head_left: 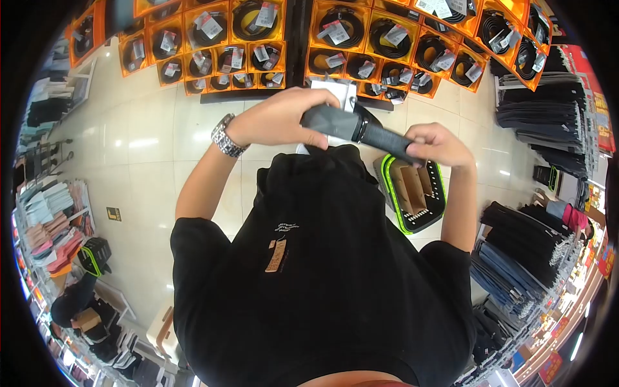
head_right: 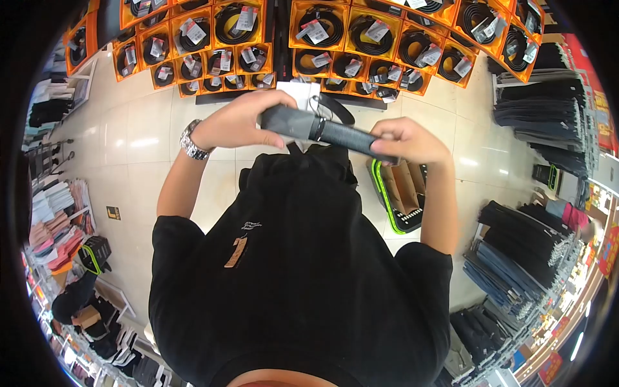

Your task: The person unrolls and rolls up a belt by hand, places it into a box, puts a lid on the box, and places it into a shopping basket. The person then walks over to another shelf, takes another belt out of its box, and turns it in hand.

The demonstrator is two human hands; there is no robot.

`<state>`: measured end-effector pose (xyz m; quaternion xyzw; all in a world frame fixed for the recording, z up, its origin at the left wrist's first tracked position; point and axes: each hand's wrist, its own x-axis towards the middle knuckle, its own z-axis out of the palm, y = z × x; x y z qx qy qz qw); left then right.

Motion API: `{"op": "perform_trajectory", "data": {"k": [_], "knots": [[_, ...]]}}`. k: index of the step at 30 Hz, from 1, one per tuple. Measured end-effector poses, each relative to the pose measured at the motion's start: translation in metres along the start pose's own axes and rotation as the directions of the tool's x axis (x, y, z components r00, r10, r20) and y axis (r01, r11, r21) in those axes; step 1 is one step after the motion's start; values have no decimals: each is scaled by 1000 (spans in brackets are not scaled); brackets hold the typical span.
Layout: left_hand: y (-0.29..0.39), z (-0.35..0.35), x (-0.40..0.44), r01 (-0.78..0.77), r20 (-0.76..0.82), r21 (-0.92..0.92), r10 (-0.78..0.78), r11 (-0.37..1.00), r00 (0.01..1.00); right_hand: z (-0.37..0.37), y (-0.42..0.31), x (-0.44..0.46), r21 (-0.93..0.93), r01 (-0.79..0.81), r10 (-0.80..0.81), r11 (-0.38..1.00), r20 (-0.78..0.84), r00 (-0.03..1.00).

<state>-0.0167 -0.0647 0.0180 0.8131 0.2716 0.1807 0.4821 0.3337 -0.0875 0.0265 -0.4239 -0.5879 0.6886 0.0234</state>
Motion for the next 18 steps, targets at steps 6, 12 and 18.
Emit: {"op": "perform_trajectory", "data": {"k": [6, 12, 18], "knots": [[-1, 16, -30, 51, -55, 137, -44, 989, 997, 58, -26, -17, -704, 267, -494, 659, -137, 858], [2, 32, -42, 212, -268, 304, -130, 929, 955, 92, -40, -21, -960, 191, -651, 203, 13, 759], [7, 38, -45, 207, -405, 552, 43, 808, 913, 99, -35, -18, -981, 115, -669, 158, -20, 743]]}}
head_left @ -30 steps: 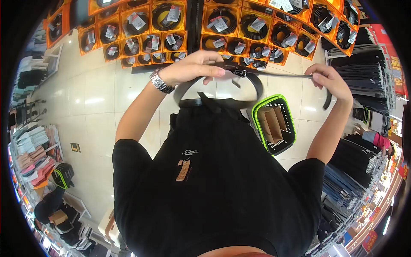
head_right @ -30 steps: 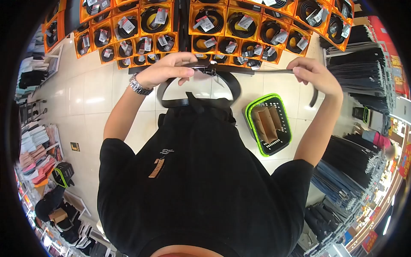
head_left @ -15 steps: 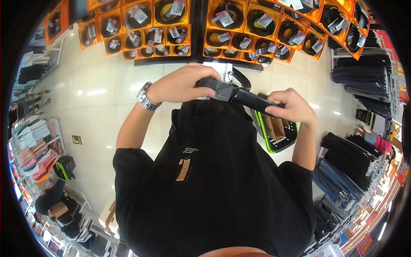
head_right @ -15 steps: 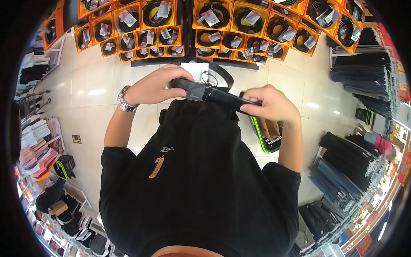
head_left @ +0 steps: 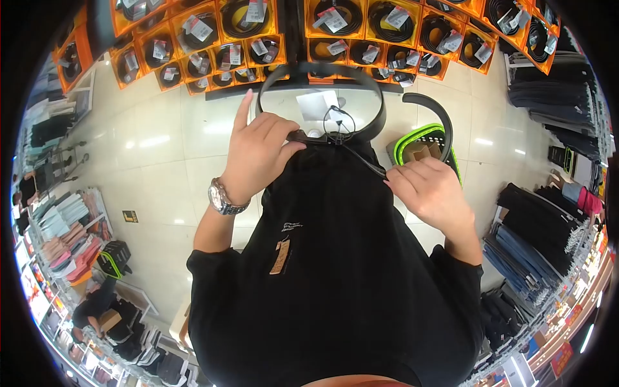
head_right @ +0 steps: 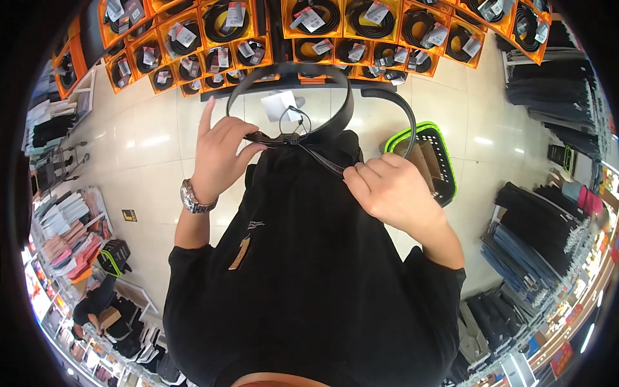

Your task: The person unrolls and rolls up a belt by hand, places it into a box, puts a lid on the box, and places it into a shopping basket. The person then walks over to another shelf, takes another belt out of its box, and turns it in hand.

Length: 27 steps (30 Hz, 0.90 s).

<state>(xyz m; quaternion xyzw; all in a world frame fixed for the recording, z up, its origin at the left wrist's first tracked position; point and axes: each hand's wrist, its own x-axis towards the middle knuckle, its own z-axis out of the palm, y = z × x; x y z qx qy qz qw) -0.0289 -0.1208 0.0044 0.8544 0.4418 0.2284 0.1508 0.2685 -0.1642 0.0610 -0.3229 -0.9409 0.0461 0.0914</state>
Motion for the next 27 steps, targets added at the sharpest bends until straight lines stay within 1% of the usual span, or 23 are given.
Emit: {"op": "perform_trajectory", "data": {"k": [1, 2, 4, 5, 7, 8, 10, 11, 13, 14, 16, 18, 20, 21, 24, 27], "knots": [[1, 1, -1, -13, -64, 27, 15, 1000, 998, 0, 1, 0, 2, -18, 18, 1000, 8, 1000], [2, 2, -2, -16, -61, 27, 18, 1000, 998, 0, 2, 0, 2, -22, 22, 1000, 7, 1000], [3, 2, -3, -39, -202, 130, 65, 991, 977, 3, 6, 1, 9, -72, 72, 997, 20, 997], [3, 1, -4, -41, -199, 130, 67, 991, 978, 6, 8, 2, 10, -75, 75, 997, 19, 997], [3, -1, -6, -121, -281, 245, 190, 962, 941, 13, 11, 2, 72, -160, 160, 984, 7, 987], [2, -2, -7, -119, -280, 245, 188, 962, 942, 14, 12, 3, 74, -159, 159, 985, 7, 987], [1, -4, -11, -161, -328, 354, 284, 921, 901, 15, 13, 5, 117, -157, 160, 981, -10, 987], [1, -6, -11, -159, -329, 356, 282, 921, 901, 16, 14, 7, 117, -154, 156, 981, -11, 988], [0, -10, -13, -191, -419, 422, 377, 886, 826, 16, 13, 10, 112, -46, 61, 993, -141, 988], [1, -11, -14, -189, -417, 424, 377, 886, 827, 18, 13, 10, 114, -43, 60, 993, -143, 988], [1, -11, -19, -141, -491, 420, 355, 896, 795, 24, 13, 10, -1, 49, -48, 999, -287, 957], [0, -7, -18, -139, -520, 411, 357, 901, 776, 24, 12, 10, -16, 68, -69, 998, -312, 948], [2, -6, -15, -8, -509, 440, 257, 898, 822, 24, 11, 10, -32, 93, -99, 995, -334, 938], [3, -5, -14, 5, -511, 436, 243, 900, 824, 24, 11, 11, -27, 96, -100, 995, -347, 933], [0, -1, -11, -30, -548, 387, 256, 922, 796, 23, 12, 12, -20, 83, -85, 996, -356, 930], [0, -5, -14, -54, -511, 419, 284, 907, 811, 24, 12, 10, -19, 81, -82, 997, -364, 928]]}}
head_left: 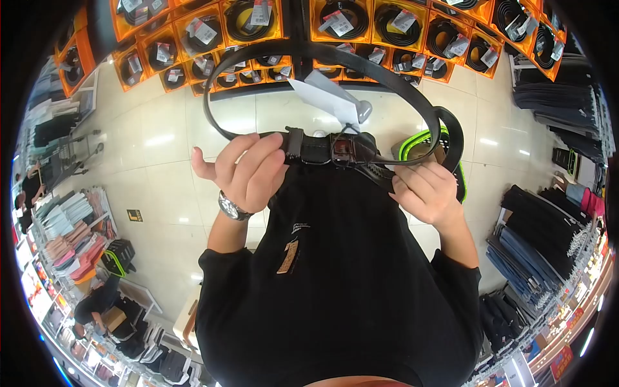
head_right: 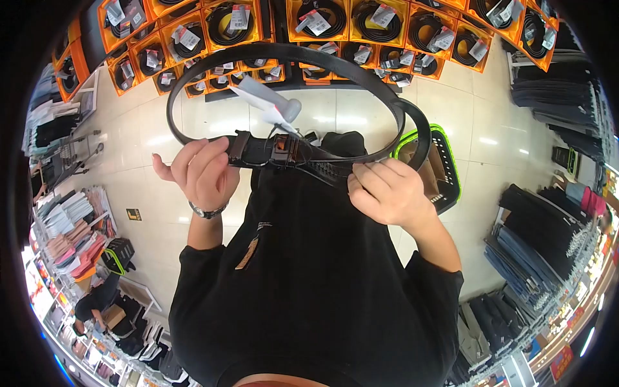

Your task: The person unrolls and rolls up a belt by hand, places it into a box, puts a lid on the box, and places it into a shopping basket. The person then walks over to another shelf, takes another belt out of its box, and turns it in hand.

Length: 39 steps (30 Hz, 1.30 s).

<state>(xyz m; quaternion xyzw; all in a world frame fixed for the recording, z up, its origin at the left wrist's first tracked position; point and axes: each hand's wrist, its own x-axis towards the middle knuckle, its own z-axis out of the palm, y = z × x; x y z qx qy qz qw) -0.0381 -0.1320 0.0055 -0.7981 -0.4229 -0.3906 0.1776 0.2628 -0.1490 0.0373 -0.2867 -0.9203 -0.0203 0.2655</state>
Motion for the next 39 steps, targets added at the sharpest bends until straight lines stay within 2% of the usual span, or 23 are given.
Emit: {"op": "perform_trajectory", "data": {"k": [3, 5, 9, 12, 15, 17, 18, 20, 21, 23, 24, 25, 26, 27, 29, 30, 31, 32, 33, 35, 37, 38, 39], "knots": [[-3, 0, -2, -88, -108, -35, 83, 996, 991, -1, 2, -1, 8, -3, 3, 1000, -27, 1000], [-3, -2, 1, -98, -110, -19, 95, 995, 989, 1, 5, -1, -3, -4, 4, 1000, -42, 999], [-2, 1, 15, 27, 157, -120, -8, 992, 988, -1, 8, 0, -14, -10, 10, 1000, -51, 999], [-5, 11, 14, 34, 132, -154, -13, 988, 991, 5, 12, -2, -33, -13, 10, 999, -88, 996], [-6, 10, 17, 42, 199, -154, -11, 987, 980, 4, 12, 0, -5, -37, 37, 999, -68, 997], [-6, 10, 24, 164, 333, -233, -80, 959, 940, 2, 16, -1, 44, -66, 68, 997, -23, 997], [-7, 13, 23, 165, 334, -232, -81, 959, 939, 1, 19, -2, 92, -99, 97, 991, 23, 995], [-12, 27, 16, 369, 564, -405, -89, 837, 821, -1, 26, -4, 158, -191, 171, 969, 132, 976], [-15, 36, 9, 373, 566, -403, -93, 836, 819, -4, 31, -2, 196, -253, 214, 947, 198, 957], [-19, 57, -8, 609, 764, -495, -24, 620, 645, -2, 45, -2, 381, -376, 279, 845, 285, 917], [-22, 63, -12, 807, 913, -369, 18, 461, 407, 0, 52, -3, 442, -552, 374, 707, 429, 822], [-26, 71, -19, 878, 954, -298, 80, 374, 290, 2, 58, -4, 462, -707, 431, 536, 570, 700], [-25, 77, -25, 889, 953, -302, 90, 343, 289, 10, 67, -8, 489, -767, 448, 416, 623, 641], [-25, 80, -26, 898, 952, -306, 100, 315, 289, 16, 73, -14, 542, -826, 471, 156, 694, 544], [-16, 78, -30, 772, 823, -553, 60, 314, 565, 28, 77, -23, 685, -706, 525, -180, 674, 520], [-11, 71, -21, 731, 819, -536, 50, 423, 572, 26, 81, -23, 687, -704, 527, -180, 672, 520], [-7, 68, -16, 730, 819, -536, 52, 424, 571, 22, 84, -23, 725, -617, 518, -305, 670, 532], [-3, 65, -12, 627, 780, -507, 5, 591, 626, 20, 86, -23, 744, -516, 509, -424, 667, 544], [-1, 64, -11, 507, 730, -446, -28, 738, 683, 20, 86, -23, 745, -516, 510, -423, 666, 544], [-1, 63, -12, 430, 675, -440, -26, 788, 737, 22, 86, -20, 746, -266, 512, -611, 628, 585], [0, 64, -9, 369, 510, -496, -79, 786, 856, 18, 84, -15, 722, -210, 521, -659, 640, 565], [-1, 65, -7, 365, 506, -499, -78, 786, 859, 16, 84, -13, 679, -136, 510, -721, 654, 559], [-3, 67, -3, 202, 366, -486, -12, 850, 931, 14, 84, -12, 629, -61, 498, -775, 667, 554]]}}
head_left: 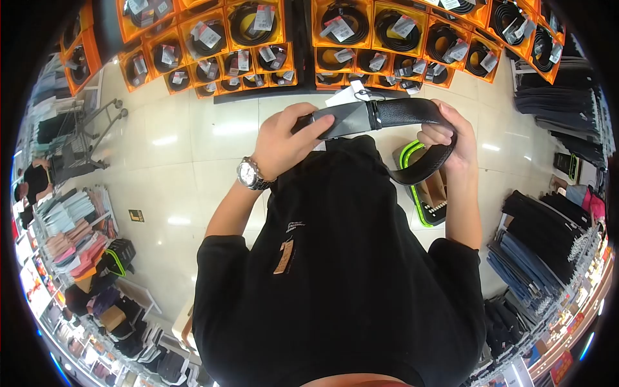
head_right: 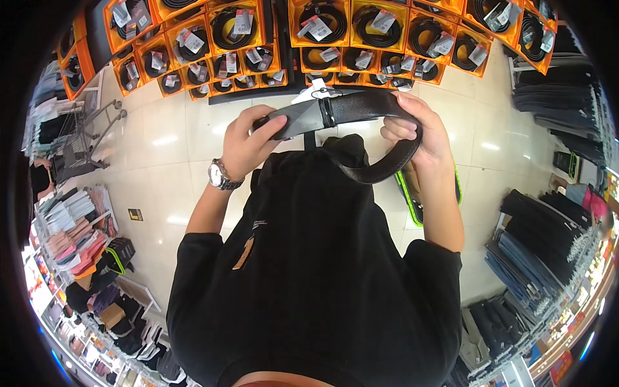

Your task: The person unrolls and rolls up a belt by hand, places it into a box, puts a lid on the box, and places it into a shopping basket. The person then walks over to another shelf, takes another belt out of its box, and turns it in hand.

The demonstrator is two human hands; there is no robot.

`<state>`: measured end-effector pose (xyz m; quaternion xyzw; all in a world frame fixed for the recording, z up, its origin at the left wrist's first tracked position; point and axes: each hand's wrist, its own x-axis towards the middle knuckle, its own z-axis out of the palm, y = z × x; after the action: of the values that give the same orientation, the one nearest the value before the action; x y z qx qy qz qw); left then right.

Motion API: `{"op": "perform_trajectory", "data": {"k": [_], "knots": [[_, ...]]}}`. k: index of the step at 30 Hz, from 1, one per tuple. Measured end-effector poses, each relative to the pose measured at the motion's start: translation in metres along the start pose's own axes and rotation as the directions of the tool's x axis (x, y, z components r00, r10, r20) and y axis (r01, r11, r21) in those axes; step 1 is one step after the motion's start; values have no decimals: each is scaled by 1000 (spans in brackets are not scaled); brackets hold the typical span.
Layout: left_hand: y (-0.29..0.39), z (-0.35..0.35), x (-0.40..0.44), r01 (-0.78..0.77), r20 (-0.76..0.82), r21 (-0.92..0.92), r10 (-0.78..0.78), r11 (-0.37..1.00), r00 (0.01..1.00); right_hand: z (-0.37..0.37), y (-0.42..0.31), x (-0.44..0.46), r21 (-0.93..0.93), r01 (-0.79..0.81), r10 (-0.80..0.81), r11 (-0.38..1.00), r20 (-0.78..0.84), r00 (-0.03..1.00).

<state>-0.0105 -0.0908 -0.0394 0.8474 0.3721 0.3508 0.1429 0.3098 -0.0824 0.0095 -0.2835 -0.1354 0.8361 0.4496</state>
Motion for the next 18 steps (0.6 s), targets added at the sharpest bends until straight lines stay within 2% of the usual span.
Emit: {"op": "perform_trajectory", "data": {"k": [1, 5, 6, 8, 12, 14, 15, 16, 18], "knots": [[-1, -1, 4, -137, -84, 108, 147, 985, 986, -1, -2, 0, 17, -9, 9, 1000, 31, 999], [4, -6, 21, -218, -185, 203, 256, 955, 949, 4, -12, -3, 27, -16, 13, 1000, 119, 993], [5, -8, 22, -219, -187, 202, 257, 955, 948, 8, -13, -4, 24, -14, 11, 1000, 118, 993], [8, -11, 25, -218, -169, 203, 254, 955, 952, 16, -14, -7, -23, 7, -7, 1000, -1, 1000], [15, -21, 33, -197, -200, 118, 218, 973, 955, 5, -15, -9, -65, 36, -33, 997, 57, 998], [15, -22, 33, -145, -202, -117, 119, 983, 972, 3, -16, -11, -477, 74, -123, 876, -73, 990], [17, -22, 32, -92, -186, -196, 55, 976, 981, 5, -15, -14, -477, 74, -124, 876, -74, 990], [17, -22, 30, -92, -186, -196, 55, 976, 981, 10, -13, -18, -575, 100, -146, 812, -35, 989], [14, -20, 22, 22, -122, -326, -65, 945, 990, 17, -10, -23, -742, 153, -174, 653, 49, 984]]}}
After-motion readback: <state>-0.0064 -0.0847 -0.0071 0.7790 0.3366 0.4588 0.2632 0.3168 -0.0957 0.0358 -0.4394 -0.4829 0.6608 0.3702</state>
